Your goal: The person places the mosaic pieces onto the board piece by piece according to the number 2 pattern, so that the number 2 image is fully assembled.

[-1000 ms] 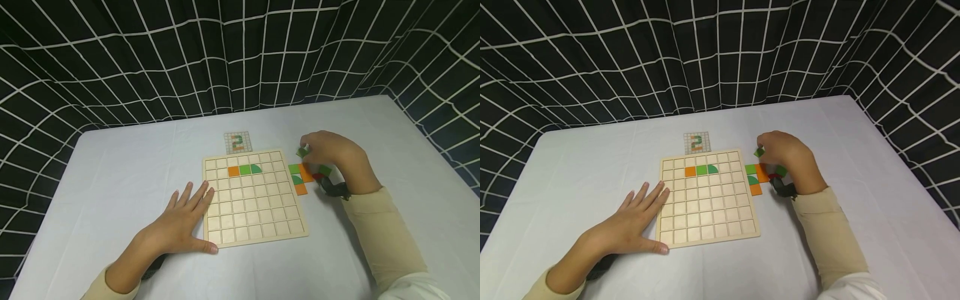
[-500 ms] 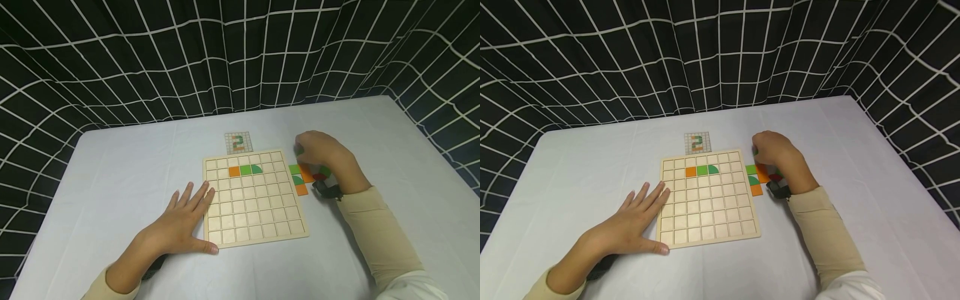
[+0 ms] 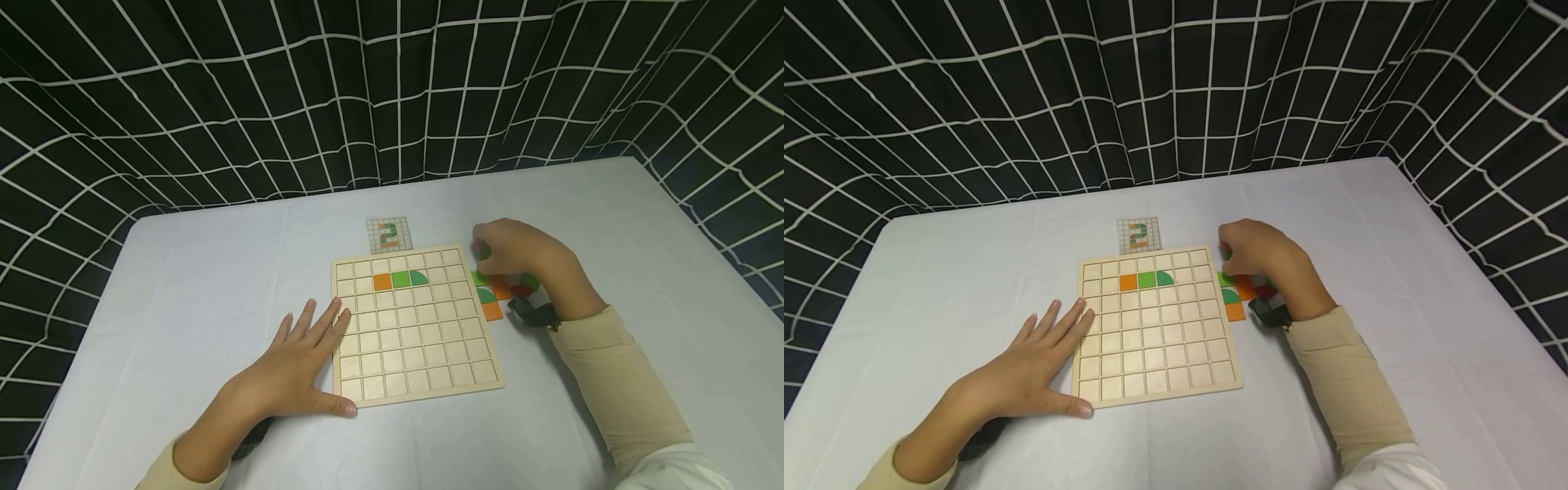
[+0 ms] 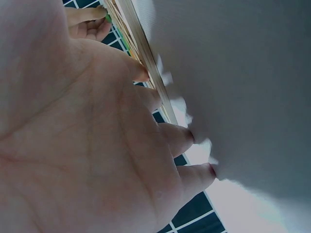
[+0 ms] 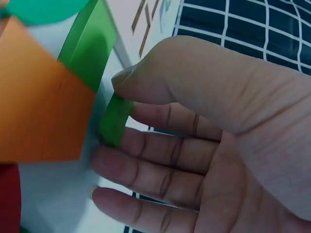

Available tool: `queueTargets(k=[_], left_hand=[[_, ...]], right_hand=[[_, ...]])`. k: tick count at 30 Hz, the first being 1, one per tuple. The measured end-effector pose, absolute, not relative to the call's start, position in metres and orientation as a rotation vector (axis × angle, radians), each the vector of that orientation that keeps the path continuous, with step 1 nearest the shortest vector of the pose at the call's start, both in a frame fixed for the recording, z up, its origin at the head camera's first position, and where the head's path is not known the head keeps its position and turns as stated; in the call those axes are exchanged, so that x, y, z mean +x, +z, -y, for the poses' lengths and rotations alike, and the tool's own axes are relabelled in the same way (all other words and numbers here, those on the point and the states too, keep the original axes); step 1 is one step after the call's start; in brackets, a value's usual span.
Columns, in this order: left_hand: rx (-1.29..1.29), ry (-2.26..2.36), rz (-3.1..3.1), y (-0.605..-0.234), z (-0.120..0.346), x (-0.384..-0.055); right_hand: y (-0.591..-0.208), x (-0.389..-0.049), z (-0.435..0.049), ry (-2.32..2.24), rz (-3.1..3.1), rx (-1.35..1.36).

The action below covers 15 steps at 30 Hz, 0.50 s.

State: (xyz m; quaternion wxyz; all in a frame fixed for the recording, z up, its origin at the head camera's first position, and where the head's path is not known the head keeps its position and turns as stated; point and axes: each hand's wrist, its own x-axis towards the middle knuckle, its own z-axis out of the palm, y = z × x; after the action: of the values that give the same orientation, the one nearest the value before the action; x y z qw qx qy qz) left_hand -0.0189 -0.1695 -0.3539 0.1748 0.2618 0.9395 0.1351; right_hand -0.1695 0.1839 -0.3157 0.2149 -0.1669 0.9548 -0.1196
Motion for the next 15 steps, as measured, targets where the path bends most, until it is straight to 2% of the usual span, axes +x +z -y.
queueTargets(k=[15], left_hand=[[0.740,0.408,-2.655,-0.350,0.169,-0.017]], right_hand=[[-0.315,-0.155,-0.157,-0.466,-2.568,-0.730]])
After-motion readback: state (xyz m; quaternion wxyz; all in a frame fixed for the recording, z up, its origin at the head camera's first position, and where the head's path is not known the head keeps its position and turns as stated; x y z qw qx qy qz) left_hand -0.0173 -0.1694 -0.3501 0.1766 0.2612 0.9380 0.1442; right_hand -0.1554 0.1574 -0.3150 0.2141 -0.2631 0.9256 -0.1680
